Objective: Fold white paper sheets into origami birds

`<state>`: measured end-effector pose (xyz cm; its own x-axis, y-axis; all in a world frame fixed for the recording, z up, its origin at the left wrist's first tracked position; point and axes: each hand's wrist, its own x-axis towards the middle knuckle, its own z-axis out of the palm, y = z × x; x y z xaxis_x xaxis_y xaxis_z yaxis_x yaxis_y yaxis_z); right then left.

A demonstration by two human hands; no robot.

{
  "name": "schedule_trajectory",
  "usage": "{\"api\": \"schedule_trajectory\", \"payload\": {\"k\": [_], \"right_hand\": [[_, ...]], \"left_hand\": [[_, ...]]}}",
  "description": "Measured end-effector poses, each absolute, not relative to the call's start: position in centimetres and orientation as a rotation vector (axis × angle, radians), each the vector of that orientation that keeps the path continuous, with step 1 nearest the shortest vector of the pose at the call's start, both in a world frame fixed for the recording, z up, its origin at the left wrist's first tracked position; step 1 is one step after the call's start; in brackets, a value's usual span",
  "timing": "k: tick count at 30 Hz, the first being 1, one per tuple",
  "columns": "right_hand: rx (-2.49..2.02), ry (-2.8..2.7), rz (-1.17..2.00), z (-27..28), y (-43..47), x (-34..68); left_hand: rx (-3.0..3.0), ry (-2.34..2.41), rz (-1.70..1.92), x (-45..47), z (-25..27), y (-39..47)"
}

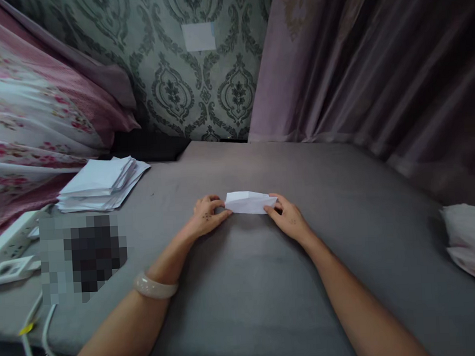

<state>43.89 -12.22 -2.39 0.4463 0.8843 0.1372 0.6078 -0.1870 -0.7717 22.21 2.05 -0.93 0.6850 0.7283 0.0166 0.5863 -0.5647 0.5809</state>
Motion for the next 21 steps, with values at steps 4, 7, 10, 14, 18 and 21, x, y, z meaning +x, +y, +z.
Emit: {"api": "schedule_trajectory", "payload": {"k": [4,7,10,14,18,21], "right_hand": [[-1.962,-1.195,0.344,-2.7,-11.6,43.9],[-2.008,-1.154,0.301,-3.1,-11.4,43.9],[-2.054,-1.159,0.3,-3.3,-11.4,44.0],[-2.083,-1.203,0.333,-2.8,-11.9,43.9],[-2.134,-1.242,0.329,-2.3,-12.7,43.3],[-2.17,-1.312,0.048,-2.1,-12.9,42.9]], "left_hand": [[2.29,1.204,0.406,23.7,-1.1,1.8],[2.263,1.276,0.411,24.4,-1.0,1.6],[2.255,1.288,0.425,24.5,-0.9,1.6],[2.231,1.316,0.419,24.2,-0.7,1.5],[2.275,1.332,0.401,24.0,-0.8,1.2],[2.343,1.362,0.417,23.9,-1.0,1.2]]}}
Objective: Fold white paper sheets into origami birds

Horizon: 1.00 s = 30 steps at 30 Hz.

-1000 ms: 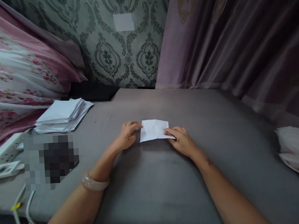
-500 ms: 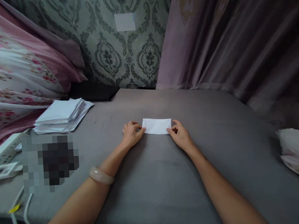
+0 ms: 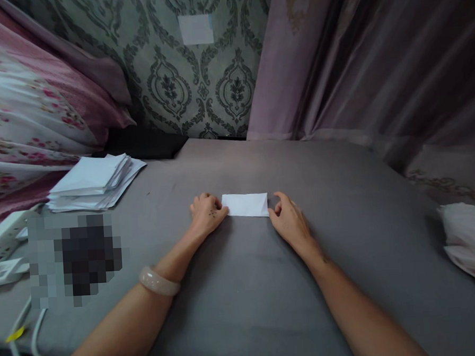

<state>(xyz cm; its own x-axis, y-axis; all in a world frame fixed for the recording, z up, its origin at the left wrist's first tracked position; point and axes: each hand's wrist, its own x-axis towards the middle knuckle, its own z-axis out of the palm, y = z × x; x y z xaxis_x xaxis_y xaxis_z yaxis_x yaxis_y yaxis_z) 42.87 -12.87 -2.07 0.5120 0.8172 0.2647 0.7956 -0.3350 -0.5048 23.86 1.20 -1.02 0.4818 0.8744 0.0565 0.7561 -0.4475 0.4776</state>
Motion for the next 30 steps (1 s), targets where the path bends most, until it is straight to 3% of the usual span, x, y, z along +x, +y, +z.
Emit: {"api": "schedule_trajectory", "payload": {"k": [3,9,17,23,30], "right_hand": [[-2.019,-1.522,-0.123,-2.3,-12.8,42.6],[-1.728,-1.944,0.148,-3.0,-13.0,41.1],[-1.955,-1.861,0.172,-2.2,-13.6,41.5],[-1.994,-1.773,0.248,-2.2,-14.0,43.6],[-1.806,-1.964,0.012,-2.5,-14.0,43.8]], "left_hand": [[2.575,1.181,0.54,23.8,-1.3,1.1],[2.824,0.334,0.349,24.4,-2.0,-0.1],[2.822,0.694,-0.025,23.3,-2.5,0.0],[2.858,0.738,0.162,22.4,-2.2,1.4],[2.961,0.398,0.312,23.5,-1.0,-0.7]]}}
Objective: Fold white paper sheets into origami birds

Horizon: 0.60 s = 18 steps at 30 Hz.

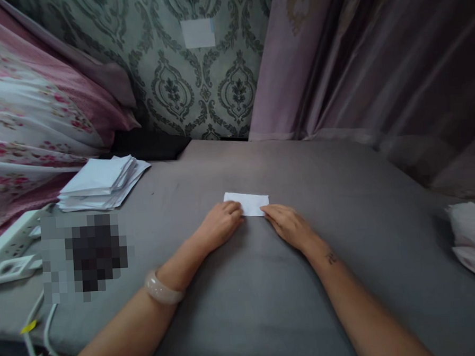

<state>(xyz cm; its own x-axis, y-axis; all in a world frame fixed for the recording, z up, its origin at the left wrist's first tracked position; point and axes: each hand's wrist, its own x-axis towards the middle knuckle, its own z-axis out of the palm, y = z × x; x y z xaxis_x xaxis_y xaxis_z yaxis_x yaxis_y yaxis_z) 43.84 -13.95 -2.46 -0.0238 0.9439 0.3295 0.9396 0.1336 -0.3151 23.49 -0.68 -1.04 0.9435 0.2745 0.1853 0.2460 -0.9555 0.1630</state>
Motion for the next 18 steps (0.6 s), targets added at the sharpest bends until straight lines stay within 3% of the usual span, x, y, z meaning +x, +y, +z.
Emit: {"api": "schedule_trajectory", "payload": {"k": [12,18], "right_hand": [[-1.657,-1.964,-0.277,-0.6,-13.7,41.3],[-1.626,-1.399,-0.459,-0.4,-13.7,41.3]], "left_hand": [[2.738,0.495,0.528,24.2,-0.5,-1.2],[1.56,0.789,0.898,25.3,-0.4,-0.9]]}}
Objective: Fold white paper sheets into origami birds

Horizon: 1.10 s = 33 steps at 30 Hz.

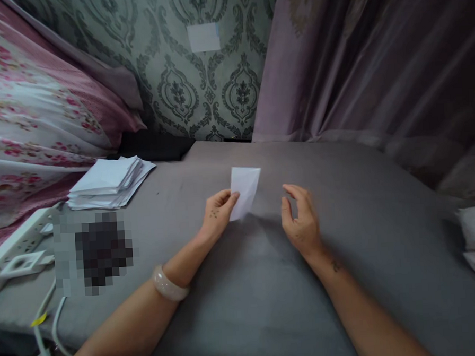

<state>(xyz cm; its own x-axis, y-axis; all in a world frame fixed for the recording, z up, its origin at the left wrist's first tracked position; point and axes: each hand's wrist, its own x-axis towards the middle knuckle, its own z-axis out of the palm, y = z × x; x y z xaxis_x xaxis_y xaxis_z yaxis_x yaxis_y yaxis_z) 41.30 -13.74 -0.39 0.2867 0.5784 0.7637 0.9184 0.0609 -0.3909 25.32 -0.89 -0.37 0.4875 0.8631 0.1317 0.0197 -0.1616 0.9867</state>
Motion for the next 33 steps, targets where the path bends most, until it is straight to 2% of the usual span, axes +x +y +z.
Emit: {"api": "schedule_trajectory", "payload": {"k": [4,9,12,16,19,21,28,33], "right_hand": [[-1.666,-1.583,-0.387,-0.7,-13.6,41.7],[-1.661,-1.891,-0.304,-0.8,-13.4,41.3],[-1.679,-2.015,-0.25,-1.5,-13.3,41.4],[-1.726,-2.02,-0.089,-2.6,-13.4,42.0],[-1.741,-1.953,0.028,-2.8,-13.5,42.2],[-1.748,-1.901,0.089,-2.6,-13.5,42.1],[-1.861,-1.651,0.182,-2.5,-13.2,41.8],[-2.063,-1.487,0.068,-2.8,-12.6,41.6]], "left_hand": [[0.906,0.776,0.735,26.1,-0.5,-0.7],[0.871,0.747,0.544,26.3,-1.1,-1.7],[1.042,0.784,0.445,26.2,-1.5,-2.0],[1.684,0.932,0.594,25.4,-1.6,-1.3],[2.232,0.788,0.585,24.6,-1.6,-0.7],[2.394,0.69,0.496,24.2,-1.7,-0.5],[2.368,0.685,0.443,24.4,-1.5,-0.4],[2.276,0.787,0.486,25.0,-1.4,-0.6]]}}
